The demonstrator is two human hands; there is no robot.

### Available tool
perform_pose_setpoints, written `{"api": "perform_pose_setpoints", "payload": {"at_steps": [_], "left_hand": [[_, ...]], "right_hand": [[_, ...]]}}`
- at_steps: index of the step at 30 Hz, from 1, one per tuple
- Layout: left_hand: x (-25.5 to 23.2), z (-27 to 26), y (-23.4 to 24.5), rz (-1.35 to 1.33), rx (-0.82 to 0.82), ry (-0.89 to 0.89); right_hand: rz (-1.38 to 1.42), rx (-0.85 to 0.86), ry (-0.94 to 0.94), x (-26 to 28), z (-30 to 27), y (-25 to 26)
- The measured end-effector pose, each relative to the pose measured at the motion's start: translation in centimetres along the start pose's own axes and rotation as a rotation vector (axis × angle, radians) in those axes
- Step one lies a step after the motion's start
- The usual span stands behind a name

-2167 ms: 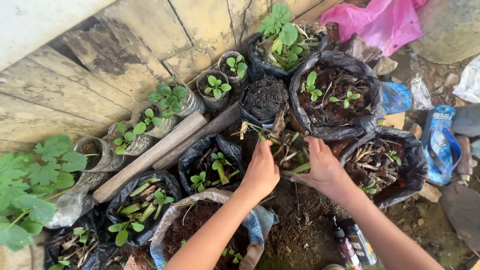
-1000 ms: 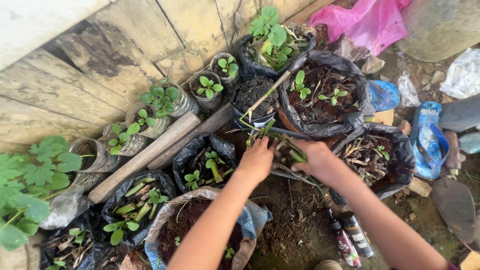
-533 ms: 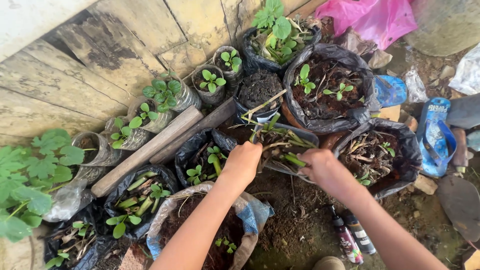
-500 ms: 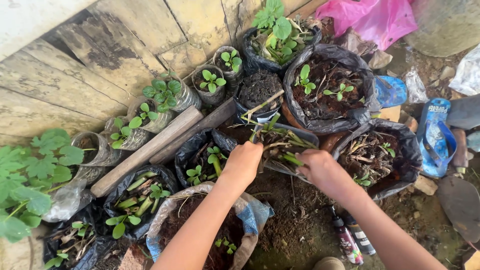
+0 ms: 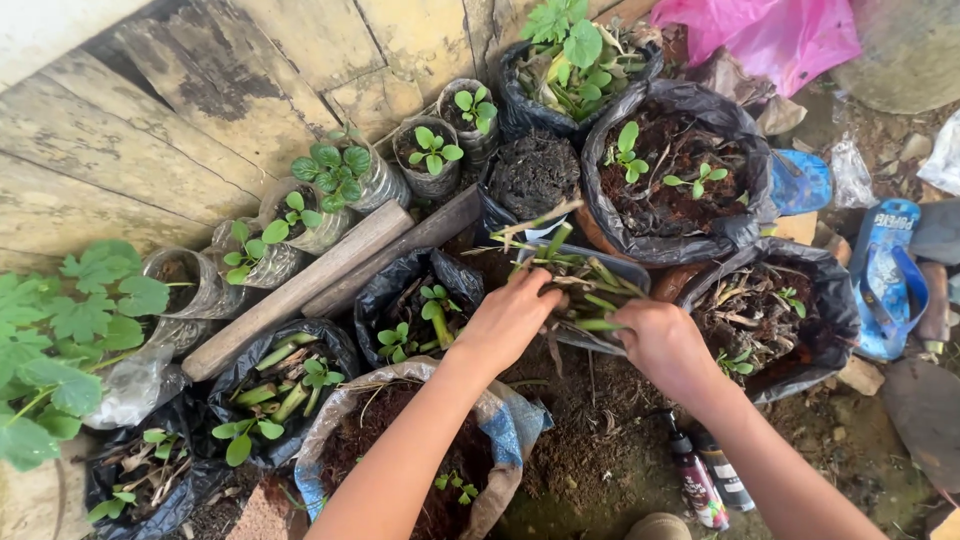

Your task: Preparing soil and organizing seedlings in a backyard garden.

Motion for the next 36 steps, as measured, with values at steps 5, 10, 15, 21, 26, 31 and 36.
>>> {"api": "perform_pose_setpoints", "payload": {"at_steps": [5, 10, 15, 21, 26, 31, 36], "left_hand": [[-1.9, 0.7, 0.9, 0.165, -0.035, -0.144], [-2.3, 1.4, -0.6, 0.213, 0.096, -0.121], [-2.0, 1.1, 1.2, 0.332, 0.031, -0.183], [-0.9, 1.2, -1.8, 0.252, 0.146, -0.046], [-0.9, 1.5, -2.8, 0.145, 0.193, 0.067], [0.0, 1.9, 2.0, -0.181, 0.271, 0.412], [5.1, 1.4, -0.1, -0.379, -0.033, 0.806]], "right_hand": [[-0.051, -0.069, 0.129, -0.2, -0.1, -2.3], [-0.295, -0.193, 0.272, 1.2, -0.1, -3.9], [0.072, -0.033, -0.04, -0.7, 1.4, -0.4], [-0.099, -0.128, 0.042, -1.0, 0.2, -0.8], [-0.361, -0.028, 0.091, -0.1, 0.3, -3.1], [-0.43, 0.138, 0.071, 1.8, 0.8, -2.0], [-0.05, -0.157, 0.081, 2.8, 0.3, 0.9]]}}
Point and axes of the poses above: each hand's wrist, its own z-axis towards the middle knuckle, its own y-axis out of the back of the hand, x = y × z, the point moved 7 cm from there along z, towards the middle knuckle, and after that the axes turned 3 degrees about -x, right-handed, at the moved point
